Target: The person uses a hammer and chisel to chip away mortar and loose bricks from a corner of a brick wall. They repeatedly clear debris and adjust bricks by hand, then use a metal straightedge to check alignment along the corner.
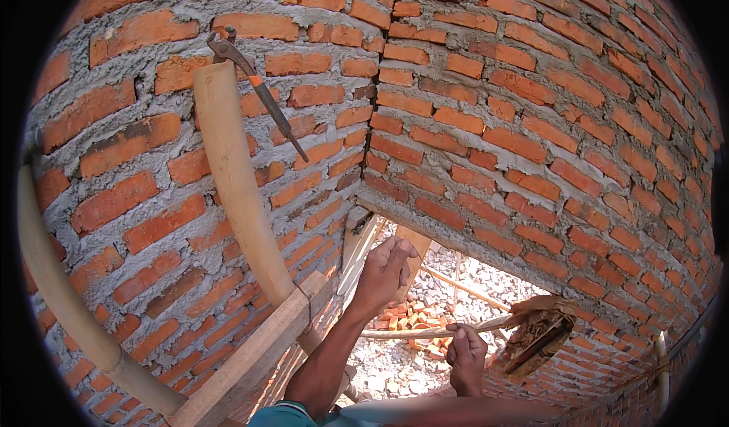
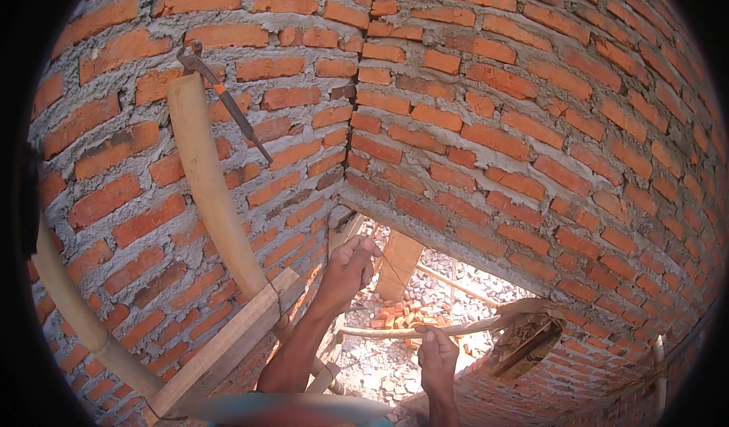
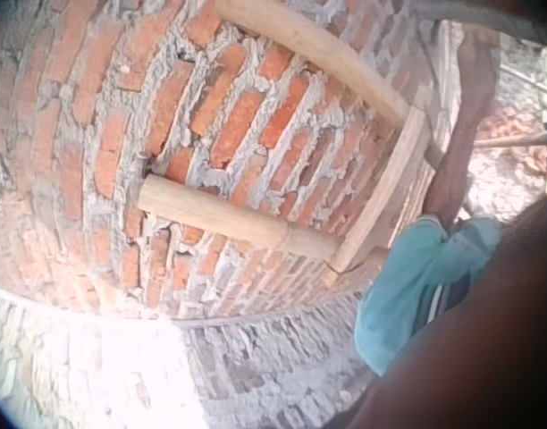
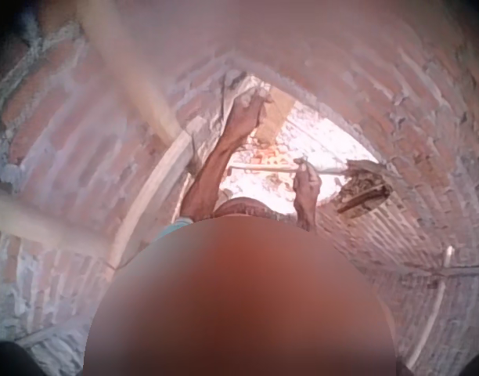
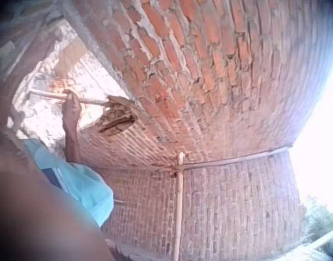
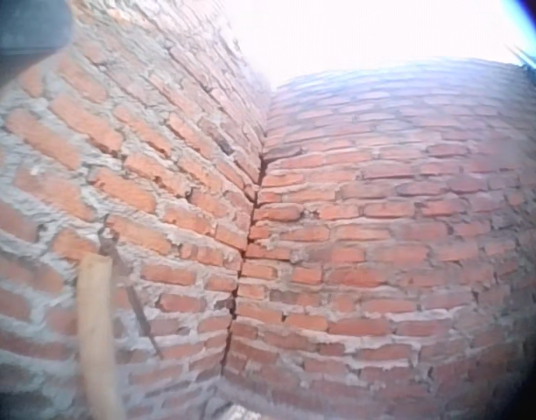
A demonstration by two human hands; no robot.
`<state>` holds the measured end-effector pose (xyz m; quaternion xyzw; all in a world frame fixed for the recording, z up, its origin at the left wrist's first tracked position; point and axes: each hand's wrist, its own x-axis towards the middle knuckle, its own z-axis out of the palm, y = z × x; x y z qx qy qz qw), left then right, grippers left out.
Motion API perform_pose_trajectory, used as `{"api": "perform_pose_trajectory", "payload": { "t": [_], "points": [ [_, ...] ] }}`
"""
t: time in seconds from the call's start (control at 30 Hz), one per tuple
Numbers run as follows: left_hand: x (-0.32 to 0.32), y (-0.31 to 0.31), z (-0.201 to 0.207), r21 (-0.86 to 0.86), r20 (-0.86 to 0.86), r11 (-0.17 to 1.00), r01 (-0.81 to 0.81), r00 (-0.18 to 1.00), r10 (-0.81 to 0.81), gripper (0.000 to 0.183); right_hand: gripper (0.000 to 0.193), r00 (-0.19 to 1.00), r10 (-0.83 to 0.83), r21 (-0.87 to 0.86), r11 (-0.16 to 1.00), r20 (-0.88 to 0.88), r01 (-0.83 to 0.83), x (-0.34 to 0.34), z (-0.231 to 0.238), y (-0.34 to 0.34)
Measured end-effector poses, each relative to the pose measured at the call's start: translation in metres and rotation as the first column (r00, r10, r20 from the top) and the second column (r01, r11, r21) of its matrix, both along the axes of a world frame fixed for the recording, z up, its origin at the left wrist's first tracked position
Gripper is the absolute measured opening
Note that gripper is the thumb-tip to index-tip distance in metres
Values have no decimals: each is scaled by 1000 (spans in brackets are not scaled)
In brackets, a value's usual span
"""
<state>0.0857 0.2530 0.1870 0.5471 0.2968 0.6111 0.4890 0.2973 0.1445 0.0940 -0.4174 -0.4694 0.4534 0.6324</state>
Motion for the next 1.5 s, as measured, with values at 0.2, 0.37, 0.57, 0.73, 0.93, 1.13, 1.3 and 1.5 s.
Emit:
{"api": "perform_pose_trajectory", "payload": {
  "t": [0.2,0.37,0.57,0.73,0.93,1.13,1.3,1.5],
  "points": [
    [-16,-17,23,-138,439,822,552,778,-449,27,28,967,-67,155,988,247,29,5,2,22],
    [-4,-29,38,-181,578,835,520,743,-337,29,28,985,-26,187,982,169,-6,-9,-4,46],
    [-18,-7,70,-183,635,919,350,755,-161,28,23,926,-65,421,901,371,-105,-34,8,62],
    [-33,-3,83,-92,546,942,322,808,-222,28,26,955,-91,400,916,283,-32,-53,23,79],
    [-47,-2,79,-91,296,996,-5,955,32,25,26,968,-146,411,910,206,50,-48,34,102],
    [-57,12,74,-141,433,990,-17,898,77,21,25,947,-120,456,889,299,-31,-50,36,117],
    [-51,24,72,-139,461,989,-58,879,117,19,26,952,-137,417,909,274,11,-47,33,125],
    [-49,50,94,-91,669,975,201,738,-90,24,21,915,-169,460,888,366,-20,-45,31,134]
  ]
}}
